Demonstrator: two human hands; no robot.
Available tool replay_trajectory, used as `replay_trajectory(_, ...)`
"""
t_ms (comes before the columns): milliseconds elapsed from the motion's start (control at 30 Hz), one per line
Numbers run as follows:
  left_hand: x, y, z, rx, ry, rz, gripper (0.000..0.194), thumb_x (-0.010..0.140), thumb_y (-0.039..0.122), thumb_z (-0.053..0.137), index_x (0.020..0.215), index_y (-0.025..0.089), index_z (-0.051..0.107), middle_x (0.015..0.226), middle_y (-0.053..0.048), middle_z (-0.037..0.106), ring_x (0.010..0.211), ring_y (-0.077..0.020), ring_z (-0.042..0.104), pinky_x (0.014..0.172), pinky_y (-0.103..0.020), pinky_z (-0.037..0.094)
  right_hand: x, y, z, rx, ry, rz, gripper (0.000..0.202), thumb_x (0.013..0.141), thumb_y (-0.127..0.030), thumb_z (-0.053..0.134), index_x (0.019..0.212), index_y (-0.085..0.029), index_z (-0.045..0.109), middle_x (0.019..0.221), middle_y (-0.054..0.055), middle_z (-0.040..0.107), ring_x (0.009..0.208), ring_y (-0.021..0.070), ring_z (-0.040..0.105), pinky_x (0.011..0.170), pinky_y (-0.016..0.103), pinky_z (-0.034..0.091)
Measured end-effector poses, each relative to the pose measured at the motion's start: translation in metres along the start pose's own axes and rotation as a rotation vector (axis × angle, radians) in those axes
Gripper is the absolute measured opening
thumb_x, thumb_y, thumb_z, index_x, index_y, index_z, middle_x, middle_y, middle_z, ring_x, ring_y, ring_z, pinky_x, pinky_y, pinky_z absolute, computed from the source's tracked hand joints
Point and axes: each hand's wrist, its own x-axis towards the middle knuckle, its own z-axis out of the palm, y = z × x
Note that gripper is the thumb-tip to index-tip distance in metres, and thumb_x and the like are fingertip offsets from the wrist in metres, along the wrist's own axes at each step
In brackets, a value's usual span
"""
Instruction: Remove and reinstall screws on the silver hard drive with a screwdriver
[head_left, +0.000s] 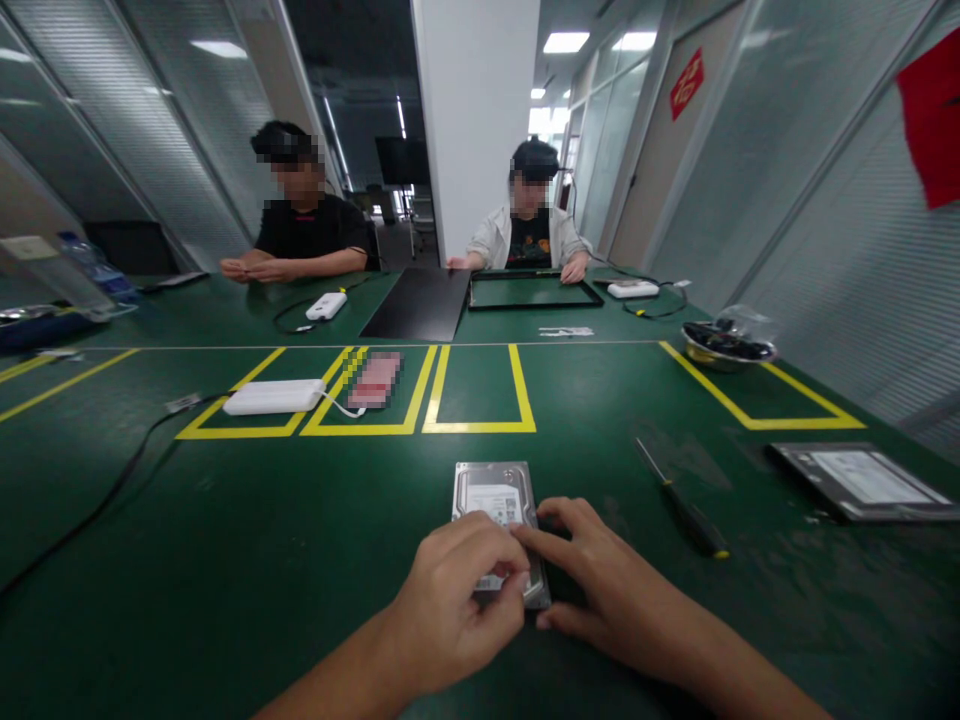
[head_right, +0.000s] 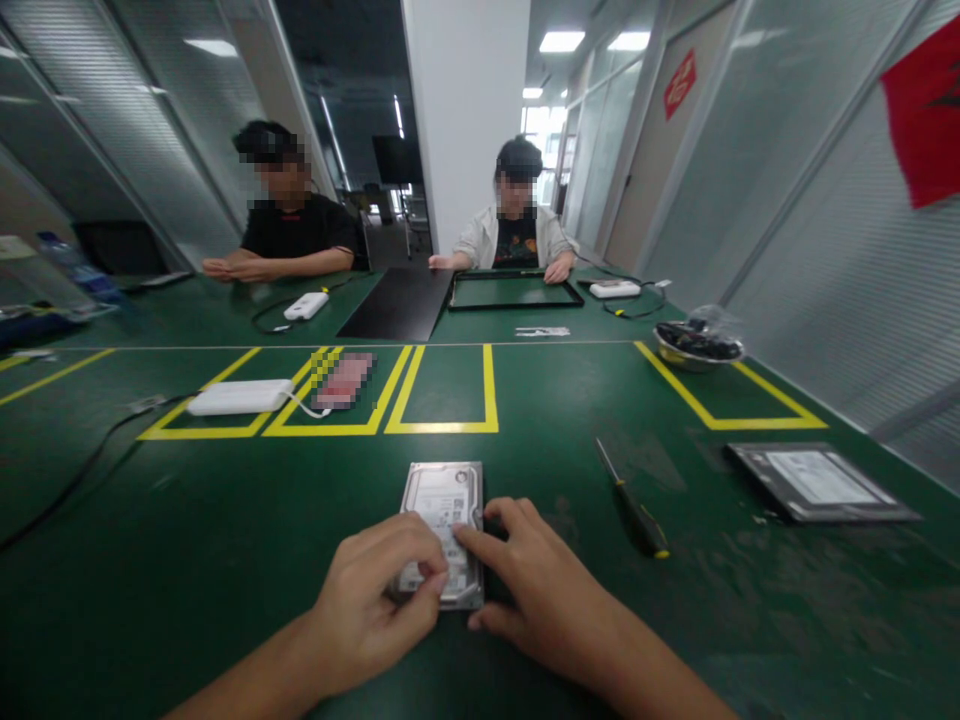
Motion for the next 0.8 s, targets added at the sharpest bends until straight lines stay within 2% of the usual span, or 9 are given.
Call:
replay_trajectory(400,0.0014,-0.0018,-0.0090,0.022,-0.002,-0.086,0.009,0.095,0.012,0.050,0.097,0.017,0.058,0.088,-0.004,0.061,0.081,-0.0144,0.058,0.072,-0.025,0.044,-0.0002,0.0023,0.0012,0.026,0.015,-0.003,0.082,0.072,-0.019,0.083,0.143,-0.034,0.045,0.135,0.005,0.040,0.122,0.0231,0.039,0.107,0.039,0.039)
replay_trajectory(800,0.0024,-0.0042,-0.0042,0.107,-0.046,-0.154,0.010,0.095,0.014,0.049,0.092,0.018,0.058,0.087,-0.003,0.061,0.083,-0.0169,0.057,0.076,-0.028,0.044,0.0015,0.0057,0.0062,0.025,0.056,-0.039,0.082,0.076,-0.023,0.081,0.146,-0.033,0.042,0.137,0.007,0.040,0.125,0.0251,0.038,0.108,0.041,0.039)
